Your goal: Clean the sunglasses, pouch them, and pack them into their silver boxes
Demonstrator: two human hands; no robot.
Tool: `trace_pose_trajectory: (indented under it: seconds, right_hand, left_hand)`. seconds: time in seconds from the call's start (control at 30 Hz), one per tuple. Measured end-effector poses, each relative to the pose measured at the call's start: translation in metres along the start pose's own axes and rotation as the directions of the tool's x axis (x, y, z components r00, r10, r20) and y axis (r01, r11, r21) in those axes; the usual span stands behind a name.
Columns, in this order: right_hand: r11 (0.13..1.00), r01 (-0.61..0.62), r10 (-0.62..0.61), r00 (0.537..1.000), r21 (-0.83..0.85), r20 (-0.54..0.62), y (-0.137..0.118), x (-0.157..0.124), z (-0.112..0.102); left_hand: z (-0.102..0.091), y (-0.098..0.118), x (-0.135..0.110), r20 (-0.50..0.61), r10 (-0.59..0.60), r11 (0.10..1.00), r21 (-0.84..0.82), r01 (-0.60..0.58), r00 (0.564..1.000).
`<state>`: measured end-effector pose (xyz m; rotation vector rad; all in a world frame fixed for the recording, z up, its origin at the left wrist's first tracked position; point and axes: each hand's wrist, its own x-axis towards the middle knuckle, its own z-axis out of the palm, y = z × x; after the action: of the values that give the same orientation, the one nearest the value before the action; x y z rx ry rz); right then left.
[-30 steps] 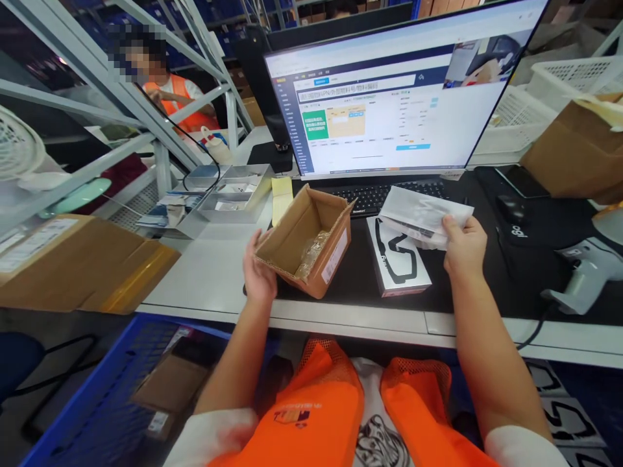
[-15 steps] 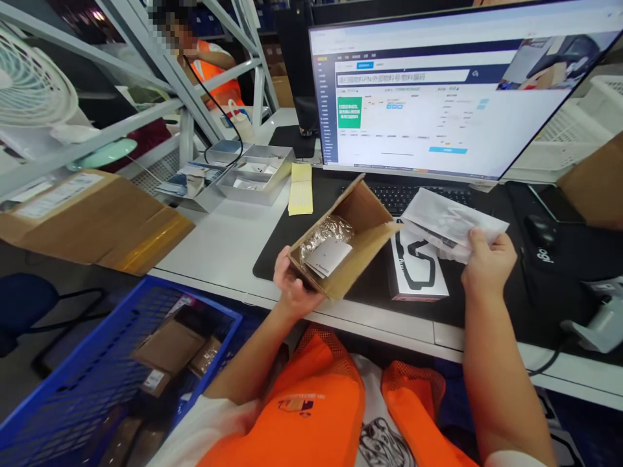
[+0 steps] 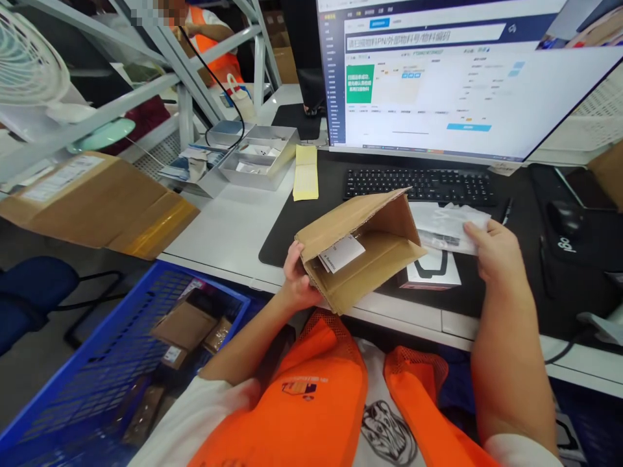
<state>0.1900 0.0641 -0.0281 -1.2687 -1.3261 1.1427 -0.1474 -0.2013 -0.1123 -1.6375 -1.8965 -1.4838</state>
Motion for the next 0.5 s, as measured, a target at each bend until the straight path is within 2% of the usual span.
trace_pose_trajectory:
  seconds: [0.07, 0.13, 0.2, 0.23, 0.27, 0.3, 0.33, 0.37, 0.4, 0.43, 0.47, 0.5]
  right_hand:
    - [0.976, 0.009, -0.004, 1.000, -0.217, 0.026, 0.002, 0.004, -0.004]
    - [0.914, 0.006, 0.016, 0.999, -0.407, 0.052, 0.002, 0.009, -0.007]
    - [0.865, 0.020, -0.020, 1.000, -0.502, 0.006, -0.005, 0.008, -0.010]
    - [0.858, 0.064, -0.112, 0.992, -0.509, -0.063, -0.012, 0.002, -0.010]
    - [0.856, 0.143, -0.248, 0.957, -0.497, -0.151, -0.023, -0.009, -0.008]
    - [0.837, 0.256, -0.398, 0.891, -0.484, -0.217, -0.035, -0.025, -0.004]
    - [0.792, 0.392, -0.539, 0.809, -0.469, -0.234, -0.050, -0.045, 0.002]
    - [0.739, 0.514, -0.622, 0.769, -0.434, -0.149, -0.066, -0.068, 0.012]
    - [0.661, 0.631, -0.661, 0.746, -0.406, 0.082, -0.082, -0.090, 0.025]
    - [0.592, 0.722, -0.609, 0.692, -0.359, 0.387, -0.096, -0.110, 0.040]
    - [0.547, 0.768, -0.481, 0.615, -0.334, 0.625, -0.107, -0.126, 0.058]
    - [0.489, 0.799, -0.347, 0.546, -0.350, 0.762, -0.115, -0.135, 0.077]
  left_hand:
    - [-0.004, 0.004, 0.005, -0.003, 0.203, 0.979, 0.014, -0.203, 0.979]
    - [-0.008, 0.009, 0.011, 0.007, 0.362, 0.931, 0.050, -0.362, 0.932]
    - [-0.011, 0.013, 0.018, 0.012, 0.408, 0.908, 0.097, -0.407, 0.913]
    - [-0.012, 0.016, 0.020, 0.005, 0.410, 0.906, 0.116, -0.408, 0.912]
    - [-0.013, 0.018, 0.022, -0.004, 0.410, 0.905, 0.129, -0.406, 0.912]
    - [-0.012, 0.020, 0.023, -0.013, 0.415, 0.902, 0.137, -0.410, 0.910]
    - [-0.012, 0.022, 0.024, -0.022, 0.428, 0.896, 0.139, -0.421, 0.904]
    - [-0.011, 0.024, 0.024, -0.026, 0.447, 0.888, 0.136, -0.439, 0.894]
    - [-0.009, 0.026, 0.024, -0.029, 0.465, 0.879, 0.131, -0.458, 0.885]
    - [-0.008, 0.028, 0.023, -0.034, 0.479, 0.872, 0.128, -0.472, 0.877]
    - [-0.006, 0.031, 0.022, -0.041, 0.489, 0.867, 0.129, -0.481, 0.871]
    - [-0.005, 0.033, 0.022, -0.049, 0.494, 0.865, 0.131, -0.485, 0.868]
